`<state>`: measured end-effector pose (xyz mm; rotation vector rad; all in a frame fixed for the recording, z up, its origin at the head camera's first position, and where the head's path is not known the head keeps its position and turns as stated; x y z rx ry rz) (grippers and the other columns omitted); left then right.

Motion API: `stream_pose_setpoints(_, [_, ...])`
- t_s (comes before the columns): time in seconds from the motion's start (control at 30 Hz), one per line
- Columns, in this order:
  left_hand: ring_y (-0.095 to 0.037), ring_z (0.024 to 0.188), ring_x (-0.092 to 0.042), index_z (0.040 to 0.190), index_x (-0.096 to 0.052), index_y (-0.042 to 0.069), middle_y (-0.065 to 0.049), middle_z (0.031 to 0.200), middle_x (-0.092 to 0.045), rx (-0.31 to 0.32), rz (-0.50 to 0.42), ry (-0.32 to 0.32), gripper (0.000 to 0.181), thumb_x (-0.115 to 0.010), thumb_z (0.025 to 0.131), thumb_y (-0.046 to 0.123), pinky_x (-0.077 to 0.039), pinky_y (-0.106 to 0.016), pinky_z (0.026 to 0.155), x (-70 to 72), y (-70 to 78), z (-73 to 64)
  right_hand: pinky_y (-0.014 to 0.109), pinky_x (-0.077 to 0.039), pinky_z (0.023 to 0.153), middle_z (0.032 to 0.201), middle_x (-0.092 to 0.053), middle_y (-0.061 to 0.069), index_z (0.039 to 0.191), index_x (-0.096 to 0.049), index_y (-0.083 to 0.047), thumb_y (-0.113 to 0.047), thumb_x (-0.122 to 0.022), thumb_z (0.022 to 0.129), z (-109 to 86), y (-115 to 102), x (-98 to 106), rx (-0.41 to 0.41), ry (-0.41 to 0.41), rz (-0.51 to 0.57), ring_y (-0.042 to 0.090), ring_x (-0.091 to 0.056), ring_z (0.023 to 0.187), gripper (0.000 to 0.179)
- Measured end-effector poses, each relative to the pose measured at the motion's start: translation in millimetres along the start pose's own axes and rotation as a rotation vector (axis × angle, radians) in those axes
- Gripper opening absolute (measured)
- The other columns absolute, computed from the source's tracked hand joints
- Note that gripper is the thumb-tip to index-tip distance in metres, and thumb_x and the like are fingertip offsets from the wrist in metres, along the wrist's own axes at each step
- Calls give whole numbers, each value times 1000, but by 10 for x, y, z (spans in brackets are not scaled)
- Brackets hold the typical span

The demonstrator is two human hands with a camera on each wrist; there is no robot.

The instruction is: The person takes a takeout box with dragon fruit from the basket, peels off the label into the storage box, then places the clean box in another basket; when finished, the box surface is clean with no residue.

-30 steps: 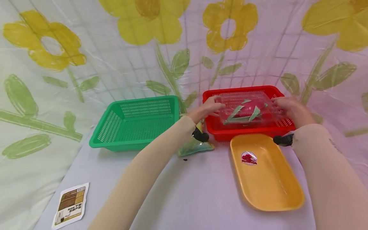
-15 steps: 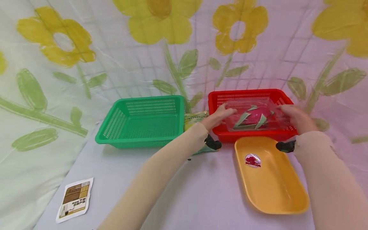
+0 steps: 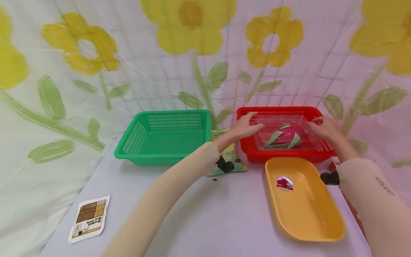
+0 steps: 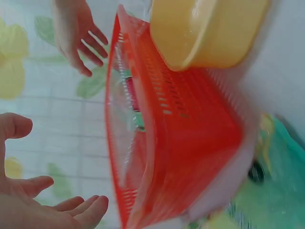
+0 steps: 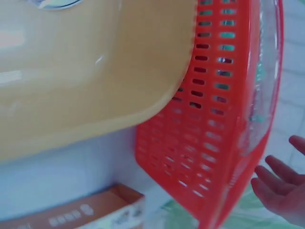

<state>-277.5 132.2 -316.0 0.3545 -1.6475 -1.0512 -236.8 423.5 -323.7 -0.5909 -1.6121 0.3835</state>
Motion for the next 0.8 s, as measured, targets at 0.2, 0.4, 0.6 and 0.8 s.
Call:
stream_pose_setpoints(0.2, [-18, 138, -36, 156, -30, 16, -4, 155, -34, -174, 182, -70, 70, -54, 97, 47, -37, -35, 110, 310, -10, -305, 64, -49, 85, 128, -38, 44, 139, -32, 17, -48, -41, 102, -103, -189, 68, 101, 39, -104, 59, -39, 112, 75])
stream_pose_setpoints(0.4, [-20, 139, -35, 157, -27, 17, -7, 158, -28, -230, 327, -10, 72, -51, 98, 51, -40, -40, 107, 646, -130, -609, 67, -45, 87, 129, -43, 40, 142, -32, 12, -49, -46, 100, -230, -536, 8, 183, 56, -128, 54, -43, 110, 75])
stream_pose_setpoints(0.6, [-29, 143, -28, 157, -26, 23, -12, 158, -28, -261, 519, 125, 70, -49, 98, 53, -33, -49, 111, 927, -346, -842, 69, -42, 90, 131, -45, 34, 144, -35, 8, -47, -53, 99, -401, -865, -118, 282, 89, -129, 50, -42, 113, 73])
stream_pose_setpoints(0.8, [-34, 146, -23, 157, -26, 19, -15, 158, -26, -266, 597, 213, 72, -50, 98, 52, -26, -53, 114, 1122, -675, -1077, 73, -37, 91, 141, -34, 37, 146, -36, 5, -50, -56, 96, -556, -1129, -295, 315, 114, -200, 53, -34, 123, 77])
Point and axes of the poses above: each hand's wrist, its own z-axis towards the middle knuckle, its own x-axis out of the back of the hand, y = z × x, the point moved 3 cm from there along z, towards the middle knuckle
